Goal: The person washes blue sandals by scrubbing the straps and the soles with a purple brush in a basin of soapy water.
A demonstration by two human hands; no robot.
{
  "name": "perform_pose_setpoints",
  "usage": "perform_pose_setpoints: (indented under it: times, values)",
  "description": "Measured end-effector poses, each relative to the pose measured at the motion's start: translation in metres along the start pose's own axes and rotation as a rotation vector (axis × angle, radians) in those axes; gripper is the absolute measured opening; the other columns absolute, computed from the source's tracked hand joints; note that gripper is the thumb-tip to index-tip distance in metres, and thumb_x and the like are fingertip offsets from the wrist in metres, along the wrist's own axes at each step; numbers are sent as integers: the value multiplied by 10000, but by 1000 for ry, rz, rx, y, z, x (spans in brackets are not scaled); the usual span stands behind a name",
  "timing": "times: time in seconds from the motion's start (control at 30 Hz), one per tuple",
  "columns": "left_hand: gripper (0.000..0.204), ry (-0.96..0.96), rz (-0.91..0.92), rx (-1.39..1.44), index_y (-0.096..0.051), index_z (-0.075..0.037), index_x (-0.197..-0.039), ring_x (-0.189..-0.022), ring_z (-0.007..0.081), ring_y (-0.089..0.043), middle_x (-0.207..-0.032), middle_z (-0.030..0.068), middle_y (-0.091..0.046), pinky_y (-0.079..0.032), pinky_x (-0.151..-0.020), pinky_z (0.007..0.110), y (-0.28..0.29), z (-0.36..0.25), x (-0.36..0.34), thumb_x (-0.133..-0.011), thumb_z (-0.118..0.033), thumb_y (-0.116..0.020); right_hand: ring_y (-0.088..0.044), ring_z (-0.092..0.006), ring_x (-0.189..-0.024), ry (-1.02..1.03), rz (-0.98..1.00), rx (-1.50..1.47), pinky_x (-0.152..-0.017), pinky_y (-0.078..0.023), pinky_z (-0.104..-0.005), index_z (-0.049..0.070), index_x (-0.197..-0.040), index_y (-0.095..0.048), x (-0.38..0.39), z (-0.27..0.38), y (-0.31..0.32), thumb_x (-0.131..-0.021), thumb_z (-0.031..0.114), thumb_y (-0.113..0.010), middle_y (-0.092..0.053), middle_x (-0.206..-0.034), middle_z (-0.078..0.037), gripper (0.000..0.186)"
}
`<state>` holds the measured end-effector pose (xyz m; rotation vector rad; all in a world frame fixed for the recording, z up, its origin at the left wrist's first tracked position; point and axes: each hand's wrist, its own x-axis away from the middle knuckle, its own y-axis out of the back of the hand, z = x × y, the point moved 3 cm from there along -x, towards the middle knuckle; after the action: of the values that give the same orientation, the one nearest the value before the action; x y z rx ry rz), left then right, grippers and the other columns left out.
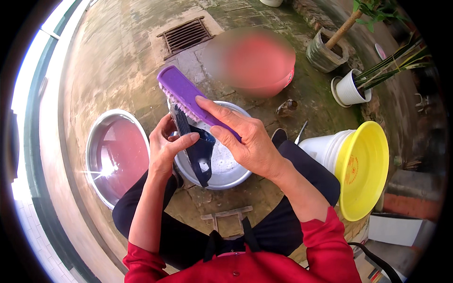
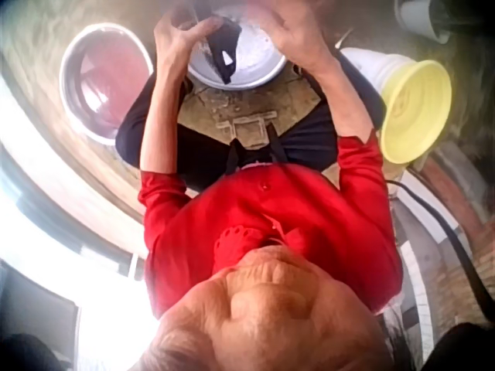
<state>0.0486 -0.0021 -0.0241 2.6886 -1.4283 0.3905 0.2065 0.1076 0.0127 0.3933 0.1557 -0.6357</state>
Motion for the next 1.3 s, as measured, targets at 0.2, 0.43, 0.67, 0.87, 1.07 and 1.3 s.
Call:
perform_pose_setpoints:
  times: [0.2, 0.43, 0.67, 0.87, 1.07, 1.3]
  values:
    - [619, -28, -8, 11, -575, 19, -1165, -901, 164, -630, -1000, 90, -651, -498, -834, 293, 4, -5, -2, -641, -173, -843, -497, -242, -578, -12, 36, 388, -583, -447, -353, 187, -1397, -518, 9, 5, -20, -921, 89, -587, -498, -697, -121, 490]
    - [922, -253, 95, -621, -452, 128, -1284, -1133, 289, -565, -1198, 203, -581, -413, -1009, 366, -17, 22, 10, -536, -201, -880, -563, -340, -588, -61, 31, 661, -558, -452, -458, 266, -1383, -522, -13, -7, 13, -927, 210, -592, -523, -660, -164, 465]
    - [798, -125, 60, -321, -531, 6, -1263, -1018, 199, -605, -1082, 81, -650, -438, -951, 350, -4, 12, -6, -566, -180, -873, -593, -223, -1047, -141, 61, 157, -900, -443, -314, 96, -1381, -510, -8, -4, 32, -942, 99, -553, -600, -1240, -140, 441]
    - [659, 67, 17, -50, -593, 20, -1154, -948, 196, -624, -1033, 101, -664, -451, -919, 334, 7, 11, -13, -580, -146, -870, -549, -258, -608, -117, 150, 427, -604, -471, -371, 223, -1392, -522, 10, 12, 5, -929, 97, -573, -538, -717, -136, 483]
    - [700, 68, 134, -209, -589, 0, -1206, -1019, 207, -607, -1083, 97, -650, -446, -943, 352, -12, 18, -1, -579, -167, -852, -588, -361, -594, -82, 73, 552, -543, -484, -453, 255, -1385, -514, -1, 0, 0, -932, 207, -582, -552, -663, -165, 460]
    - [851, -311, -6, -650, -489, 31, -1308, -1042, 199, -604, -1143, 92, -625, -433, -988, 352, 0, 33, -5, -552, -109, -853, -661, -365, -857, -271, 135, 211, -742, -518, -375, 165, -1345, -544, -11, -7, 24, -922, 145, -573, -656, -1081, -203, 424]
